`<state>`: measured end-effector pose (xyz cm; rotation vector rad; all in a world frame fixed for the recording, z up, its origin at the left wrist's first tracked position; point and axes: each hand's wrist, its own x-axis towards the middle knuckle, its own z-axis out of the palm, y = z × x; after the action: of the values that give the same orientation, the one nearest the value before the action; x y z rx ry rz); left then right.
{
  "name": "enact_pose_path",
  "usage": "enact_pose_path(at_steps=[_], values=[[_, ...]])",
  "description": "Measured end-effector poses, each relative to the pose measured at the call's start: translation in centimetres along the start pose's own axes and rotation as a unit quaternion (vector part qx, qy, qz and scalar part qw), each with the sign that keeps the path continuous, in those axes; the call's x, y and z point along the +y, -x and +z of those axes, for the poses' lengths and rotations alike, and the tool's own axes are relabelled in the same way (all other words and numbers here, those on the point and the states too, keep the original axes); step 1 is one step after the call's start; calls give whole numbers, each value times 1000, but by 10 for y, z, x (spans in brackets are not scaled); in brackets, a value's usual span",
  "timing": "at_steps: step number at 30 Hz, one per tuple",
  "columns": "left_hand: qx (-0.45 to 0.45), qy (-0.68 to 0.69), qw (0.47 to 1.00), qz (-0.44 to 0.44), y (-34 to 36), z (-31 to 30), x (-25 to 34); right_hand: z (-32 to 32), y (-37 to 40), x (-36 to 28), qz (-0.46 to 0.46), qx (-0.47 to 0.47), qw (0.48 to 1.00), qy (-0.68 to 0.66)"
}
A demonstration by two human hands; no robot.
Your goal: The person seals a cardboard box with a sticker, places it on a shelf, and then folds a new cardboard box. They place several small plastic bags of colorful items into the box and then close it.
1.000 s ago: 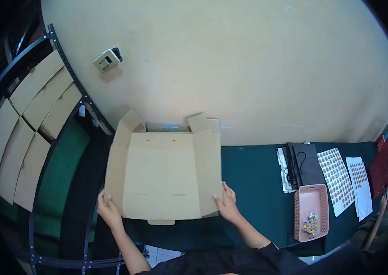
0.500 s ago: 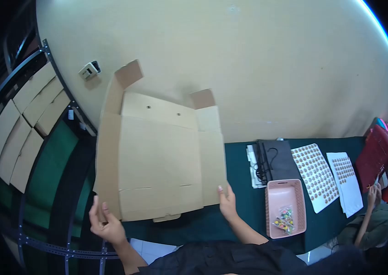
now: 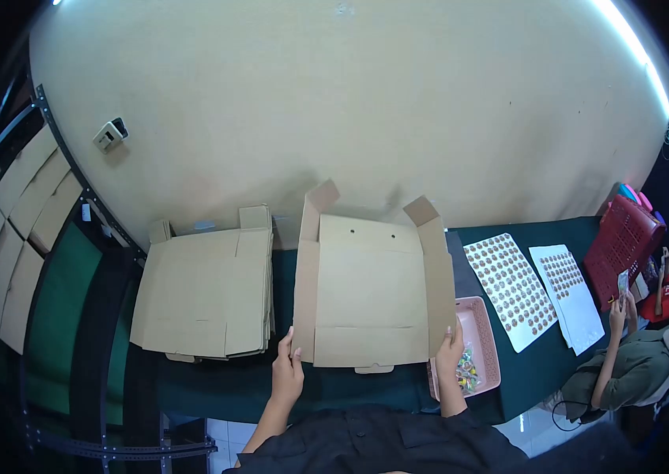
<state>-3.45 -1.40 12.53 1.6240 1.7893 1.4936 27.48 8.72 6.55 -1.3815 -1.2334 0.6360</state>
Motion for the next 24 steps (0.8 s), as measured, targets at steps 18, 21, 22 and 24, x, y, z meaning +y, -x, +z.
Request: enact_pose_path(at_steps=[18, 21, 22, 24], values=[[-127, -282, 940, -142, 94, 25, -126, 24, 37, 68, -50, -174, 940, 289], [-195, -339, 911, -129, 82, 34, -121, 24, 45, 67, -136, -133, 914, 358], [-229, -306, 916, -122, 82, 37, -125, 23, 47, 63, -140, -129, 902, 387], [-247, -297, 916, -111, 82, 46, -138, 21, 54, 52, -141, -124, 889, 418]])
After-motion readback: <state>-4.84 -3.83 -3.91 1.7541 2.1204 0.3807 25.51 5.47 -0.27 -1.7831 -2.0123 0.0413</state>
